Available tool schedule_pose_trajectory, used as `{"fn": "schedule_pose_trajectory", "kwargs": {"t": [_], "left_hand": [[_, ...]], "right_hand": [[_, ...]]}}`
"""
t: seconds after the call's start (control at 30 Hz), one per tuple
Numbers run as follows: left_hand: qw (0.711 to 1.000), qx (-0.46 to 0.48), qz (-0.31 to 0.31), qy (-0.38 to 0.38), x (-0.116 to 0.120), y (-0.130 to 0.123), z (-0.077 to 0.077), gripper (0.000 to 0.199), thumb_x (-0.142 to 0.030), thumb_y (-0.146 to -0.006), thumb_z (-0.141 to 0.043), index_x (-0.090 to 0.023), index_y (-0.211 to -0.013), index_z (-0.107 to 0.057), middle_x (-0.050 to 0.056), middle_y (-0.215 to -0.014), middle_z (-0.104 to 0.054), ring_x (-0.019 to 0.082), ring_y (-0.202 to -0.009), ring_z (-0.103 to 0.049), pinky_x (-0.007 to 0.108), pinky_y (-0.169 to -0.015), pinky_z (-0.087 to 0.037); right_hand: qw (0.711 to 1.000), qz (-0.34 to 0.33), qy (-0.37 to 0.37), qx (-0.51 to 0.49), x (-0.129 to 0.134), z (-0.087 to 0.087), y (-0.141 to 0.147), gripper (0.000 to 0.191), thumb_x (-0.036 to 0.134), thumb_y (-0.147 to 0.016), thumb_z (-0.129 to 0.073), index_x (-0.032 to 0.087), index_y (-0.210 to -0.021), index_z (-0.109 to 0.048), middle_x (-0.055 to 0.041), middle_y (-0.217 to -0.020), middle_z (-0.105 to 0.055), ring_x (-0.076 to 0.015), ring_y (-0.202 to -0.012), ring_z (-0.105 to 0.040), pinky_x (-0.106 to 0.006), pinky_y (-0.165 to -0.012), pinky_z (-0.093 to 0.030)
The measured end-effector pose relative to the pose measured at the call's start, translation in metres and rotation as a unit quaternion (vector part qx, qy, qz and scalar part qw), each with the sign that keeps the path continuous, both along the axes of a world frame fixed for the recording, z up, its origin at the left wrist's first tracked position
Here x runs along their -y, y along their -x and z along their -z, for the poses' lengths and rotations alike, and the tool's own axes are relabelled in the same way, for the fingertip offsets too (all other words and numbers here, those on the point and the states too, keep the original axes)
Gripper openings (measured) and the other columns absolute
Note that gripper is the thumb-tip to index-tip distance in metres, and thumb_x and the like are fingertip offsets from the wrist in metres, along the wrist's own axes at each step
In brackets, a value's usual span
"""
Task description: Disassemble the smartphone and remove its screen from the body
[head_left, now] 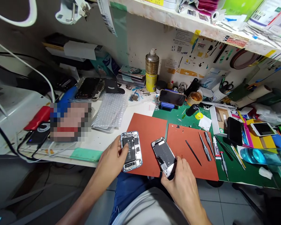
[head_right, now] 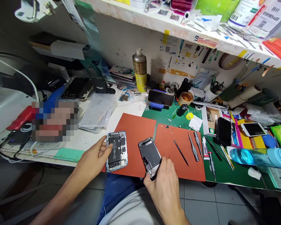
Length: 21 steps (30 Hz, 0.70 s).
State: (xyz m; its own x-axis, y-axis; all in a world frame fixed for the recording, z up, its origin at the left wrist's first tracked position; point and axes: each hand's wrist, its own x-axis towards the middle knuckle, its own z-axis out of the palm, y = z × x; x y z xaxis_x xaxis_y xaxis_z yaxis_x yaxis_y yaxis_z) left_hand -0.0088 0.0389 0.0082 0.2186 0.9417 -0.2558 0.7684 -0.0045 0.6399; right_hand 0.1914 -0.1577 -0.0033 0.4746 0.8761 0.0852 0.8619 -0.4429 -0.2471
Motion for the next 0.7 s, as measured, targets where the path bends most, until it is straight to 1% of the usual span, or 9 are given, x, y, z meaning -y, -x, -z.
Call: {"fn": "schedule_pose_trajectory", "kwargs": {"t": [0.1, 0.17, 0.3, 0.37, 0.43, 0.5, 0.53, 0.6, 0.7], "left_hand": [[0.997, -0.051, -0.004, -0.062, 0.014, -0.001, 0.001, 0.079, -0.061, -0.099, -0.042, -0.008, -0.158, -0.048, 0.02, -0.122, -0.077, 0.037, -0.1, -0.077, 0.049, -0.096, -0.058], [0.994, -0.06, 0.003, -0.09, 0.023, 0.001, 0.006, 0.079, -0.061, -0.101, -0.04, -0.008, -0.161, -0.044, 0.022, -0.132, -0.074, 0.038, -0.111, -0.076, 0.051, -0.101, -0.058], [0.978, -0.069, 0.046, -0.194, 0.044, 0.002, 0.009, 0.071, -0.06, -0.105, -0.04, -0.011, -0.155, -0.052, 0.022, -0.142, -0.07, 0.041, -0.13, -0.068, 0.057, -0.109, -0.056], [0.975, -0.028, 0.072, -0.21, 0.058, -0.002, 0.006, 0.061, -0.058, -0.108, -0.042, -0.015, -0.147, -0.06, 0.018, -0.135, -0.075, 0.037, -0.123, -0.073, 0.052, -0.104, -0.06], [0.98, 0.042, 0.104, -0.163, 0.071, -0.01, 0.003, 0.049, -0.052, -0.11, -0.045, -0.02, -0.141, -0.065, 0.011, -0.118, -0.081, 0.026, -0.1, -0.08, 0.037, -0.084, -0.067], [0.979, 0.094, 0.134, -0.118, 0.082, -0.019, 0.003, 0.04, -0.045, -0.112, -0.046, -0.022, -0.139, -0.066, 0.006, -0.107, -0.083, 0.018, -0.081, -0.08, 0.025, -0.062, -0.063], [0.976, 0.104, 0.148, -0.122, 0.085, -0.022, 0.005, 0.038, -0.043, -0.112, -0.047, -0.023, -0.139, -0.065, 0.005, -0.106, -0.083, 0.016, -0.078, -0.079, 0.023, -0.057, -0.06], [0.964, 0.099, 0.166, -0.183, 0.089, -0.027, 0.009, 0.034, -0.038, -0.113, -0.048, -0.022, -0.138, -0.065, 0.005, -0.11, -0.082, 0.016, -0.084, -0.08, 0.023, -0.063, -0.061], [0.934, 0.076, 0.186, -0.297, 0.089, -0.025, 0.02, 0.03, -0.032, -0.113, -0.051, -0.018, -0.136, -0.064, 0.008, -0.112, -0.081, 0.018, -0.094, -0.079, 0.028, -0.084, -0.062]], "right_hand": [[1.0, 0.013, -0.011, -0.025, 0.005, 0.003, -0.001, 0.053, 0.034, -0.085, -0.067, 0.016, -0.133, -0.052, -0.0095, -0.097, -0.068, -0.0331, -0.086, -0.074, -0.044, -0.071, -0.062], [0.998, 0.026, -0.019, -0.048, 0.009, 0.004, -0.003, 0.052, 0.036, -0.086, -0.064, 0.015, -0.133, -0.053, -0.0083, -0.095, -0.069, -0.0316, -0.082, -0.077, -0.042, -0.067, -0.062], [0.997, 0.039, -0.036, -0.057, 0.01, 0.006, -0.006, 0.053, 0.039, -0.089, -0.062, 0.014, -0.135, -0.054, -0.0091, -0.096, -0.072, -0.0308, -0.08, -0.079, -0.04, -0.065, -0.063], [0.998, 0.036, -0.037, -0.041, 0.007, 0.004, -0.004, 0.055, 0.04, -0.091, -0.062, 0.011, -0.137, -0.054, -0.011, -0.097, -0.073, -0.0324, -0.083, -0.079, -0.041, -0.065, -0.064], [0.999, 0.03, -0.029, -0.022, 0.001, 0.002, 0.001, 0.056, 0.04, -0.092, -0.063, 0.01, -0.138, -0.053, -0.0136, -0.099, -0.073, -0.0338, -0.085, -0.079, -0.041, -0.066, -0.064], [0.999, 0.028, -0.016, -0.003, -0.007, 0.001, 0.011, 0.056, 0.043, -0.093, -0.066, 0.009, -0.137, -0.054, -0.016, -0.101, -0.073, -0.0346, -0.085, -0.079, -0.042, -0.065, -0.064], [1.0, 0.027, -0.011, 0.007, -0.012, 0.001, 0.017, 0.056, 0.045, -0.094, -0.068, 0.009, -0.135, -0.055, -0.0165, -0.1, -0.072, -0.0347, -0.083, -0.078, -0.042, -0.064, -0.063], [0.999, 0.023, -0.011, 0.025, -0.02, 0.001, 0.029, 0.058, 0.051, -0.095, -0.071, 0.007, -0.131, -0.057, -0.0169, -0.096, -0.071, -0.0355, -0.079, -0.077, -0.043, -0.064, -0.063], [0.998, 0.004, -0.041, 0.045, -0.023, -0.001, 0.034, 0.061, 0.062, -0.103, -0.062, 0.005, -0.127, -0.061, -0.0169, -0.092, -0.071, -0.0355, -0.078, -0.076, -0.044, -0.064, -0.062]]}}
